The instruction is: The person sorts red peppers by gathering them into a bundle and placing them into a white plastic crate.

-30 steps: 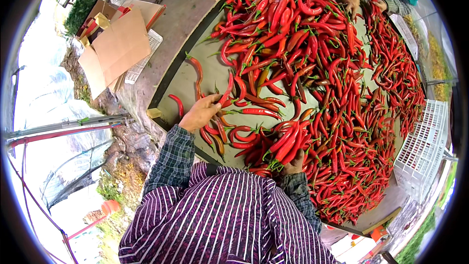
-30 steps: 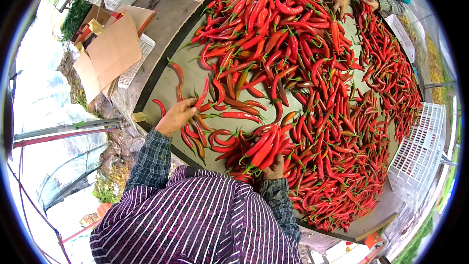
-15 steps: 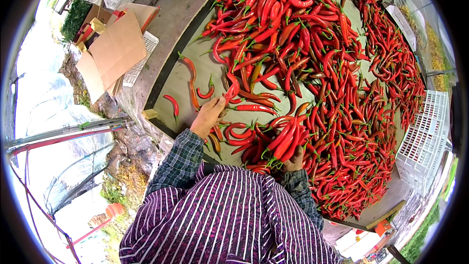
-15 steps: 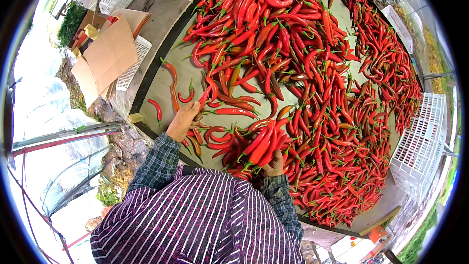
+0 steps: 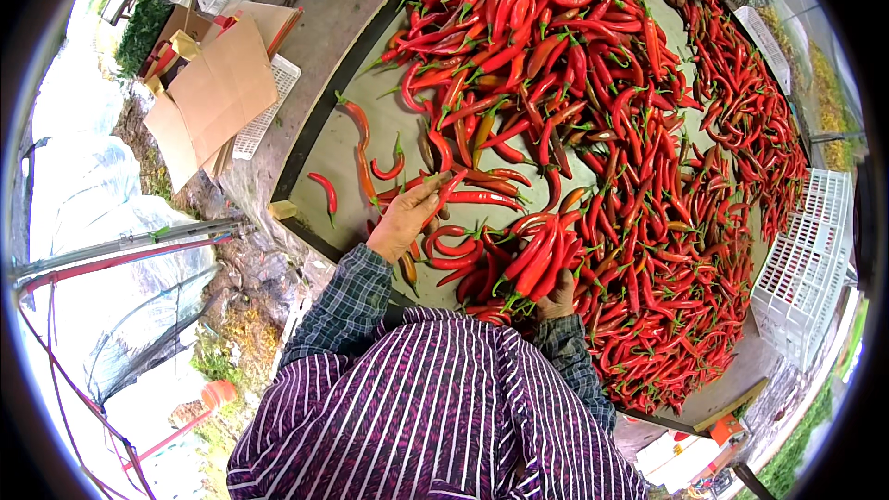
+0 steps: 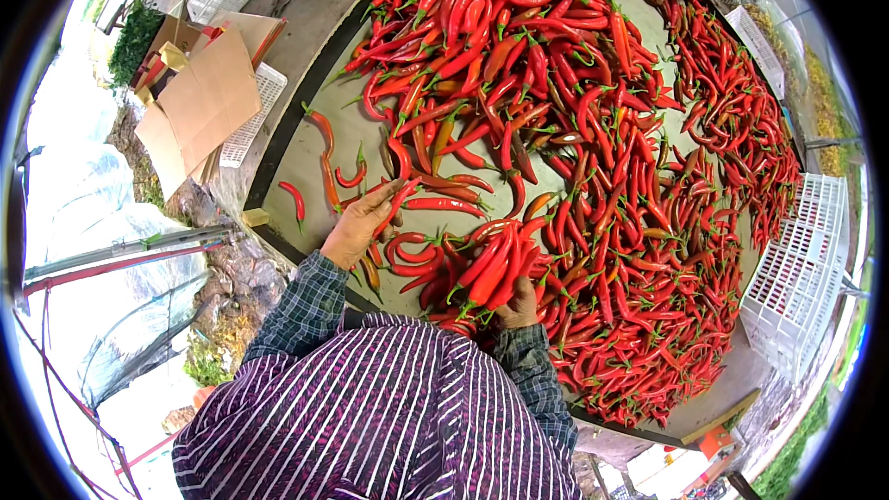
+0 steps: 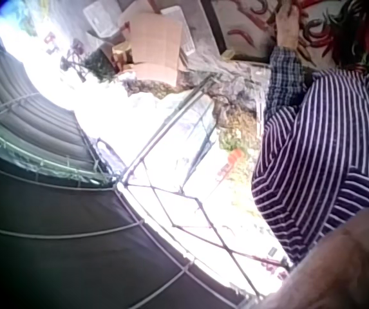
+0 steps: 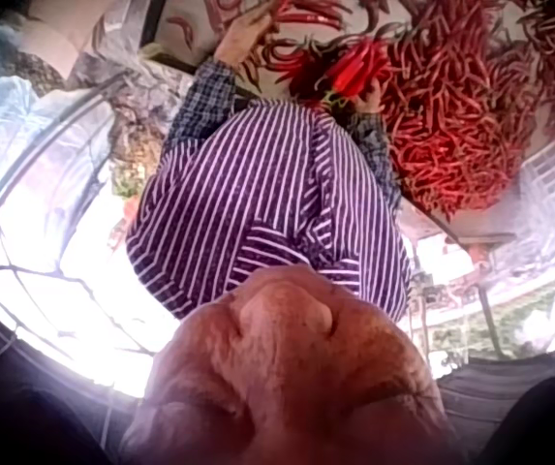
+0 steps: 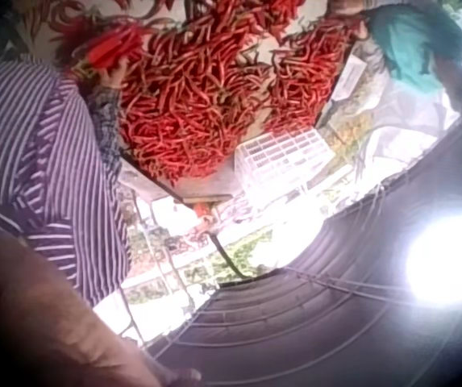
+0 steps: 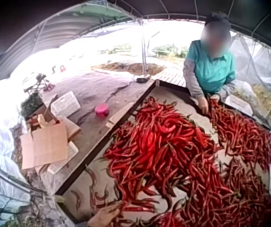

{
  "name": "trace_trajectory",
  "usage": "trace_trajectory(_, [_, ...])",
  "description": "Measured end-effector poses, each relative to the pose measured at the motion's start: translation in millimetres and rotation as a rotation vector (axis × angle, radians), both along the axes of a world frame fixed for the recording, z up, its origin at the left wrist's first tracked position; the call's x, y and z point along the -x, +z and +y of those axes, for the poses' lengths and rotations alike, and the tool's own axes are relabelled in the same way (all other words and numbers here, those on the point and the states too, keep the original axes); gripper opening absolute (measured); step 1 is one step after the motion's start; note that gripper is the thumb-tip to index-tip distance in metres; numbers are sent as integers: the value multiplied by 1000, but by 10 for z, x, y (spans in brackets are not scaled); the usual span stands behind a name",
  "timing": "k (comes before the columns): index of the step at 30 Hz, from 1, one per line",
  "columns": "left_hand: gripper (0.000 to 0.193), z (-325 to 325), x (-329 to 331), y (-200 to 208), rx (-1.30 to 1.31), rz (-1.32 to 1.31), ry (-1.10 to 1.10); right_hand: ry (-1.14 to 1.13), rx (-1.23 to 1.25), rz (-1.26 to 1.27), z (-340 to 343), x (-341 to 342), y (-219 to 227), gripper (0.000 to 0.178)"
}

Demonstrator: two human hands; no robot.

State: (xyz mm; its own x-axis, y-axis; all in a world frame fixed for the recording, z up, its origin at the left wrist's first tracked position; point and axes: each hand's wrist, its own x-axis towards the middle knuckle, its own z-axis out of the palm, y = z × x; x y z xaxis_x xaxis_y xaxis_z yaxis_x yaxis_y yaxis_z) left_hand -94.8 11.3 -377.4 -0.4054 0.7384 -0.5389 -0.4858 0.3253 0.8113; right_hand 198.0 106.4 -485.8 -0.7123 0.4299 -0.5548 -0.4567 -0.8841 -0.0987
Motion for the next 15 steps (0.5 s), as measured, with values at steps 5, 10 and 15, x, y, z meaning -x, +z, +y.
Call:
trace_trajectory(5, [35,24,-6,61,-18,23,-43,36,43,61,70,62,120,72])
trace_trajectory(10, [26,-12,55,-78,-25,-77,102,16,-23,101,78,181,303,78])
trace_trajectory(15, [23,-101,154,-197,-47,-141,89,20,-17,116,64,169,263,78])
